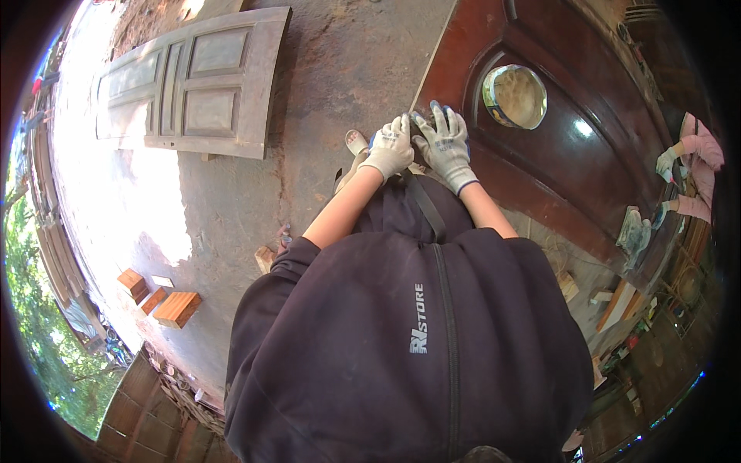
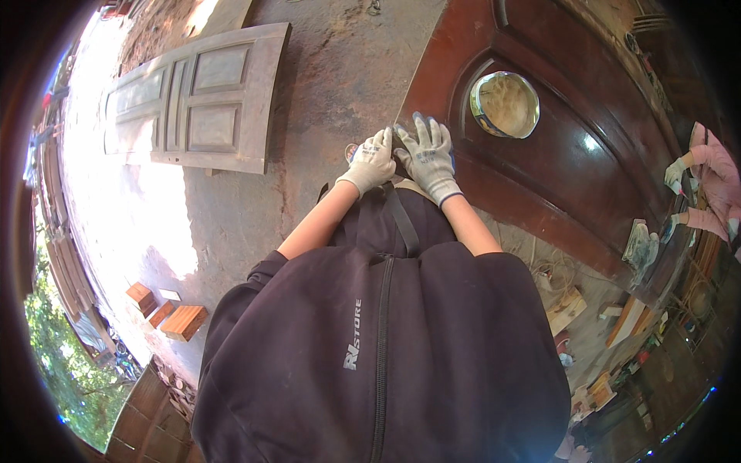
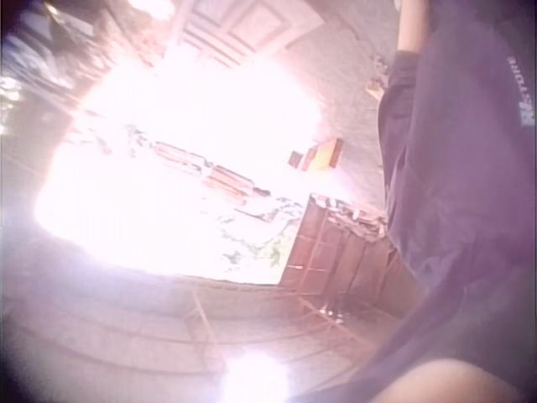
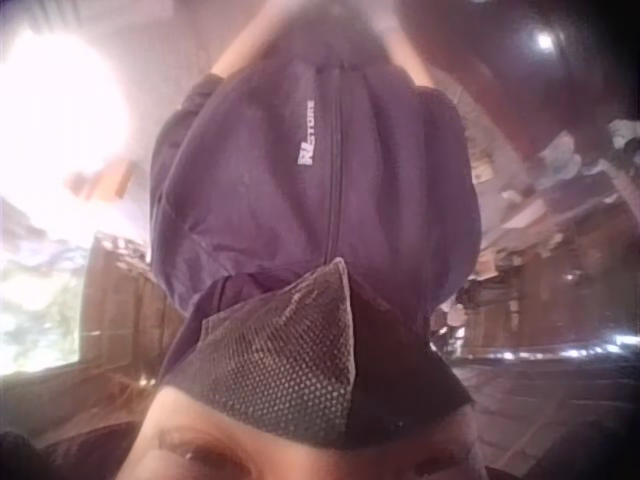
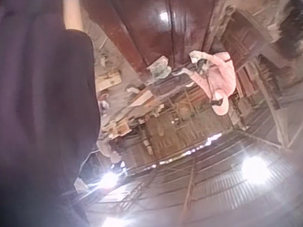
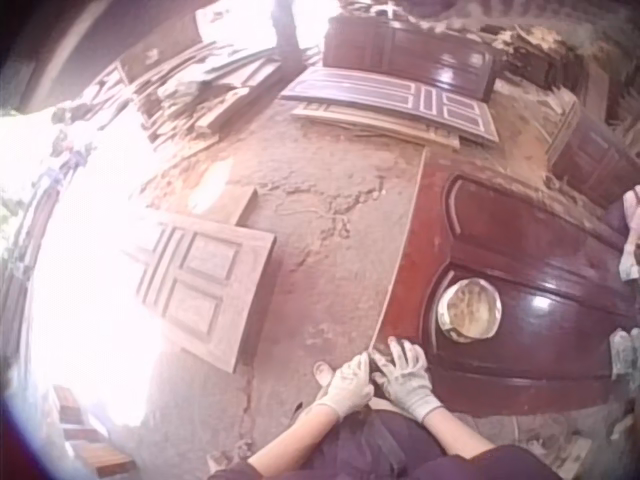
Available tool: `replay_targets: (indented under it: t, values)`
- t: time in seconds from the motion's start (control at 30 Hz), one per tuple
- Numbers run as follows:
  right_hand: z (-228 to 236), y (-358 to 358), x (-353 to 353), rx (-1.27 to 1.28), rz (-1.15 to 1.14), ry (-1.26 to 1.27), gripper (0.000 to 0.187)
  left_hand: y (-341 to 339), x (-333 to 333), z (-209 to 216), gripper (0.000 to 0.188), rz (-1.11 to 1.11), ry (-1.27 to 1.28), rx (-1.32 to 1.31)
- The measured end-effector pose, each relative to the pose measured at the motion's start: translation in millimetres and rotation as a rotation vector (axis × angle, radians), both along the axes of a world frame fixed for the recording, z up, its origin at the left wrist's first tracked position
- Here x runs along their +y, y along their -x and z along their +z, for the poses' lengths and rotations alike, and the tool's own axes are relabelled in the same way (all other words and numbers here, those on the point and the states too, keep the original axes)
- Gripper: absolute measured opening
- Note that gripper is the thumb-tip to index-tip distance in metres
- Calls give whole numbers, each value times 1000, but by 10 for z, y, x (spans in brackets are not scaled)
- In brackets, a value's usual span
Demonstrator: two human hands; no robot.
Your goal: The person applies a wood filler paste to a large wooden door using a putty knife, smoothing it into the surface. They also use a small bottle to apply a liquid to the treated area. Another person is visible working on the same door in the background.
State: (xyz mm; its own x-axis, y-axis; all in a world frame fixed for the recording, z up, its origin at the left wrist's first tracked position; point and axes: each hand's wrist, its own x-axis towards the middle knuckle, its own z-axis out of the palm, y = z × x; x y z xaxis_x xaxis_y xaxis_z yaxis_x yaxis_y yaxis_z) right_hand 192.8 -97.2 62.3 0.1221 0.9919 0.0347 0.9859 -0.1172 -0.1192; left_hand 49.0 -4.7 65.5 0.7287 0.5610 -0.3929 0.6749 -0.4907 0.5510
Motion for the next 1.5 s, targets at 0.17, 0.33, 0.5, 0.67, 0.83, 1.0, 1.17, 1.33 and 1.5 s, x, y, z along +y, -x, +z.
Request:
replay_targets:
  t: [0.17,0.33,0.5,0.67,0.83,1.0,1.17,1.33,1.5]
  values:
    - [-2,-20,-109,-7,-5,35,54,-39,-84,-95,71,-6,-68,37]
    - [7,-114,-310,-17,-159,16,55,7,-36,-141,70,58,47,-49]
    - [-19,-39,-247,-25,-35,81,57,6,-9,-126,70,47,84,-62]
    - [24,-68,-296,-12,-135,35,58,43,30,-109,72,51,153,-25]
    - [-31,-84,-262,-19,-136,46,56,12,8,-115,73,67,176,-39]
    - [56,-34,-213,-7,-58,37,53,118,40,-293,72,241,375,-166]
    - [176,-40,-387,58,-14,44,48,94,-40,-348,69,378,466,-167]
    - [60,-21,-348,0,-40,27,45,164,-20,-524,53,394,541,-328]
    - [192,-46,-372,10,-87,-41,41,368,-136,-897,40,271,413,-257]
